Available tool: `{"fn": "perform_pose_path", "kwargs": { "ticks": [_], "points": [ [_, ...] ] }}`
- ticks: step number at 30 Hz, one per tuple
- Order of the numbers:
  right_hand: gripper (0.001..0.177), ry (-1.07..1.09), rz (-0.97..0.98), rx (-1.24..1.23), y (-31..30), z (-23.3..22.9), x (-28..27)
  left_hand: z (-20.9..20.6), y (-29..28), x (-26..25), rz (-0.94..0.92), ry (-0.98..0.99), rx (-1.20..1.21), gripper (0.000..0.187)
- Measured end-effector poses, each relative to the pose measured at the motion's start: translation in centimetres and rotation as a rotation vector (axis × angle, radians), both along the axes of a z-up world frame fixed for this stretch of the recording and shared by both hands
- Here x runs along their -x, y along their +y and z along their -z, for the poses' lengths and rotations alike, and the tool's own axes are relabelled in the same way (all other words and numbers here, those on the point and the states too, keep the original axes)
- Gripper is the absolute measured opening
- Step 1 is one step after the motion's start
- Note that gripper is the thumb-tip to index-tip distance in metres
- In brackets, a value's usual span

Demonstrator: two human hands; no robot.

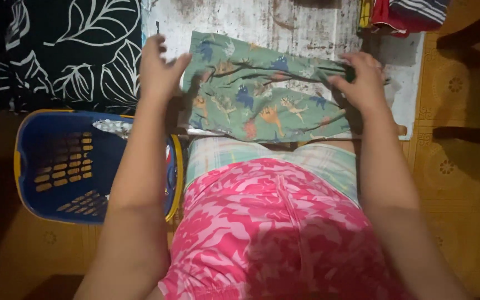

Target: The person sits on the floor and folds various garments one by one, including a blue shirt, a light green shirt, a patterned green shirt, and a dark blue shirt. Each item is smoothed, folded neatly, and placed on a stack on the floor.

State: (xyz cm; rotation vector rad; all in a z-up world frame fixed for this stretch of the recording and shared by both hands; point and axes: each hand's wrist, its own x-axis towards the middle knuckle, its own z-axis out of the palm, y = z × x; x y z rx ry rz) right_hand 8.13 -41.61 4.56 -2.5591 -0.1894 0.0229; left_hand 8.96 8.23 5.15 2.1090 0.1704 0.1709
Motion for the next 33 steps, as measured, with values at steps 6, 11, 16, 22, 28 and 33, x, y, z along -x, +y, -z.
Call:
{"fn": "perform_pose_path", "kwargs": {
  "ticks": [6,11,16,22,28,33],
  "points": [
    [0.051,-0.077,-0.094,-0.022,1.2,-0.4,1.0,4.0,-4.4,-3.8,-0.111,-0.116,-0.623,0.061],
    [0.039,-0.121,-0.137,0.023,-0.9,1.3,2.4,7.7,-3.4,-4.3,-0.006,-0.122,-0.503,0.041],
    [0.017,-0.196,0.003,0.173,-3.2,2.9,2.4,2.9,-1.6,-3.1,0.059,0.038,0.410,0.038],
    [0.019,-0.252,0.084,0.310,-5.2,-0.4,2.3,-0.1,0.9,-1.7,-0.025,0.100,0.583,0.037],
    [0.014,-0.049,-0.003,-0.614,-12.6,2.2,3.3,-0.2,2.5,0.0,0.153,-0.069,0.977,0.037],
    [0.019,-0.081,0.460,-0.637,-11.0,-0.7,0.4,3.3,4.8,-3.0,0.042,-0.207,0.828,0.032]
  ]
}}
